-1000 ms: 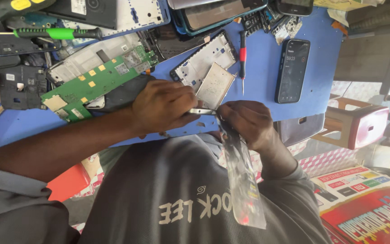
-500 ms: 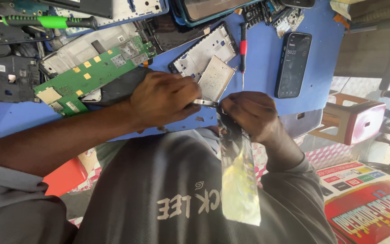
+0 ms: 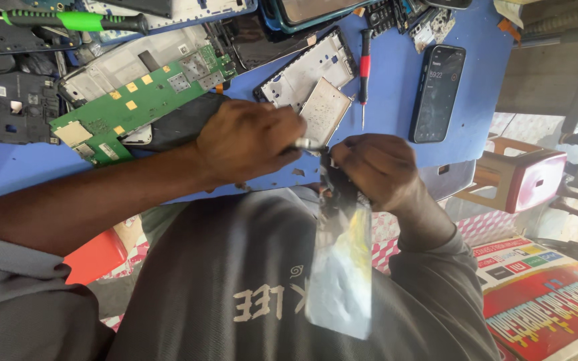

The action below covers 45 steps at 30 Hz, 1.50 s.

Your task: The person uses a screwdriver to pry open a smartphone casing and then wipes the interior with a cloth. The person handles a smartphone, a screwdriver, and a cloth on a cluttered workbench filled with phone parts.

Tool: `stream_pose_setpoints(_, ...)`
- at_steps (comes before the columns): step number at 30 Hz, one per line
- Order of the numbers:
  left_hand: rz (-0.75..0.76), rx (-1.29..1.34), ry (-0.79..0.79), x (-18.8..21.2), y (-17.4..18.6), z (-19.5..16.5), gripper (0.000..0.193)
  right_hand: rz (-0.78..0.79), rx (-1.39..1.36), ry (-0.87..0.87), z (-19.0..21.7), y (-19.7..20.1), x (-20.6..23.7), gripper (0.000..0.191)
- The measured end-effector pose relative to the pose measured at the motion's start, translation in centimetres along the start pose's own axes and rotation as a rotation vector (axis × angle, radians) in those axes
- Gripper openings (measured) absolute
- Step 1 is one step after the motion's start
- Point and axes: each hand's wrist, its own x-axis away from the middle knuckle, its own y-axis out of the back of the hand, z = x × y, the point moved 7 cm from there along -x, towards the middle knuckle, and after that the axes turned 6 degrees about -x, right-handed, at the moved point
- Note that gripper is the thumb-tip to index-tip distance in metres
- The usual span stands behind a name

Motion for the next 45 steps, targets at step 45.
stream_pose_setpoints(45,-0.109,0.331,0.321,-1.2,-0.9,3.6,0.052,-0.771,-0.705,-0.748,-7.9,-10.1,9.0,0.023)
